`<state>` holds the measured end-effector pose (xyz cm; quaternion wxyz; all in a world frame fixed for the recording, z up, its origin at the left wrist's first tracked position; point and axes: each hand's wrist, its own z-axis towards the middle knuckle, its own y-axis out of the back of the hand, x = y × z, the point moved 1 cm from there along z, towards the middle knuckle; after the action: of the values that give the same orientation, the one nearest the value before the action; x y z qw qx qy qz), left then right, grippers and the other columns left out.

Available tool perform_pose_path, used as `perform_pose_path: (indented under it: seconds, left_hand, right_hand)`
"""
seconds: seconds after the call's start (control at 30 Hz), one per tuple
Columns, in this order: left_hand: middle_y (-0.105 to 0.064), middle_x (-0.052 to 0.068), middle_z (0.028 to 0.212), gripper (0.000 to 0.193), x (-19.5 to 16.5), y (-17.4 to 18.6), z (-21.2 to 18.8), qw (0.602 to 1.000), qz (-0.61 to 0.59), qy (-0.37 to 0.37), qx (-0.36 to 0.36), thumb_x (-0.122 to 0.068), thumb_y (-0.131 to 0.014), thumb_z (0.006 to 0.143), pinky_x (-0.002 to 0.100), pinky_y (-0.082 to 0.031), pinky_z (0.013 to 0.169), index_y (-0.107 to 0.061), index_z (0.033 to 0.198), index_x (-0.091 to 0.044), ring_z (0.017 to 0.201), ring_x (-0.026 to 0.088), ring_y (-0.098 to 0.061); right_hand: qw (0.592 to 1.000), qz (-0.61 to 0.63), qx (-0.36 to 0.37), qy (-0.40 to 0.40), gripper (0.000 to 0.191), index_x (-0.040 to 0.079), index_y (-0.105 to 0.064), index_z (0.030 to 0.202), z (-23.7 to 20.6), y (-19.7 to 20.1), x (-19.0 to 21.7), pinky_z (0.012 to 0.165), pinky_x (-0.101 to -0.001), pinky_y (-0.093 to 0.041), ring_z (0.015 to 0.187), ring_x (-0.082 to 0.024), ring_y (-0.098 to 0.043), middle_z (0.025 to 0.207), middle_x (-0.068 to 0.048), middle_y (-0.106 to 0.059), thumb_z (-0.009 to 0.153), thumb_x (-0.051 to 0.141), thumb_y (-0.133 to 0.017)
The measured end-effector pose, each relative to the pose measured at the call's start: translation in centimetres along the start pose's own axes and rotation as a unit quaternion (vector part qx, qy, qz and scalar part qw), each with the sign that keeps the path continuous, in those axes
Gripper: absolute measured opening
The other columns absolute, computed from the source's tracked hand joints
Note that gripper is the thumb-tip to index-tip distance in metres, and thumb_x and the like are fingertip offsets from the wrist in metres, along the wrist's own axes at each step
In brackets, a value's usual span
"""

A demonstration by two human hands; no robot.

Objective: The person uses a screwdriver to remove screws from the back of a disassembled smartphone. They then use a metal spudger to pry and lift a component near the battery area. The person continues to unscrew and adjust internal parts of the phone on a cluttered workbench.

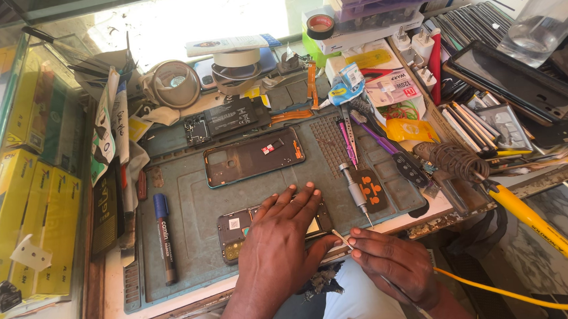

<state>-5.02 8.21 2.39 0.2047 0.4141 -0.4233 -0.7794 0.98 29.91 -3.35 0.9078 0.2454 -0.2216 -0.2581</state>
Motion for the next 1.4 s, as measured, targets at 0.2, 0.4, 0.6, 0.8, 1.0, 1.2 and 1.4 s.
perform_pose_path:
  seconds: [0.2,0.4,0.6,0.8,1.0,1.2,1.4]
  left_hand:
    - [-0.061,0.016,0.143,0.067,0.0,0.0,0.0,1.000,-0.009,0.003,-0.001,-0.041,-0.079,0.082,0.050,-0.032,0.114,-0.063,0.135,-0.003,0.138,0.036,-0.049]
    - [-0.061,0.018,0.142,0.069,-0.1,0.1,0.2,1.000,-0.007,0.007,-0.004,-0.041,-0.080,0.081,0.050,-0.032,0.114,-0.062,0.135,-0.002,0.138,0.036,-0.050]
    - [-0.061,0.019,0.141,0.069,-0.2,0.2,0.1,1.000,-0.015,0.009,-0.012,-0.041,-0.080,0.080,0.050,-0.033,0.114,-0.063,0.134,-0.002,0.136,0.037,-0.051]
    - [-0.063,0.016,0.142,0.059,0.1,0.5,0.1,1.000,-0.018,-0.021,-0.014,-0.031,-0.077,0.085,0.050,-0.034,0.115,-0.064,0.134,-0.002,0.136,0.036,-0.053]
    - [-0.063,0.016,0.141,0.056,0.0,0.4,0.0,1.000,-0.014,-0.017,-0.019,-0.028,-0.075,0.086,0.050,-0.035,0.115,-0.065,0.133,-0.002,0.136,0.036,-0.054]
    - [-0.063,0.017,0.141,0.055,-0.2,0.3,-0.2,0.999,0.000,-0.019,-0.029,-0.030,-0.073,0.087,0.050,-0.035,0.114,-0.065,0.133,-0.001,0.134,0.037,-0.055]
    - [-0.061,0.018,0.143,0.052,-0.2,-0.1,-0.3,0.999,0.024,-0.024,-0.030,-0.033,-0.070,0.092,0.051,-0.035,0.114,-0.064,0.133,-0.001,0.134,0.037,-0.054]
  right_hand:
    - [1.000,-0.008,-0.015,0.014,0.025,0.005,-0.070,0.102,-0.5,-0.5,-0.3,0.086,-0.0350,-0.062,0.108,-0.029,-0.076,0.107,-0.010,-0.076,0.082,-0.001,-0.083]
    - [0.999,-0.012,-0.043,0.023,0.025,0.006,-0.070,0.103,-1.0,-1.1,-0.6,0.084,-0.0328,-0.067,0.107,-0.028,-0.077,0.106,-0.009,-0.076,0.083,0.001,-0.083]
    - [0.998,-0.029,-0.050,0.017,0.026,0.005,-0.070,0.104,-1.5,-1.7,-0.5,0.084,-0.0333,-0.067,0.106,-0.028,-0.077,0.106,-0.009,-0.077,0.083,0.001,-0.083]
    - [0.997,-0.032,-0.064,0.008,0.025,0.006,-0.070,0.104,-1.8,-2.1,-0.4,0.084,-0.0328,-0.066,0.105,-0.027,-0.077,0.105,-0.009,-0.077,0.083,0.001,-0.083]
    - [0.997,-0.018,-0.073,-0.005,0.026,0.007,-0.070,0.103,-1.9,-2.3,-0.3,0.086,-0.0346,-0.062,0.106,-0.027,-0.076,0.105,-0.009,-0.077,0.082,0.002,-0.084]
    - [0.997,-0.011,-0.067,-0.023,0.026,0.006,-0.070,0.102,-1.5,-1.9,0.1,0.086,-0.0342,-0.067,0.106,-0.029,-0.077,0.104,-0.011,-0.076,0.081,0.000,-0.083]
    - [0.998,0.006,-0.057,-0.034,0.028,0.002,-0.069,0.104,-0.6,-0.7,0.7,0.088,-0.0351,-0.067,0.104,-0.030,-0.078,0.104,-0.015,-0.076,0.080,-0.003,-0.082]
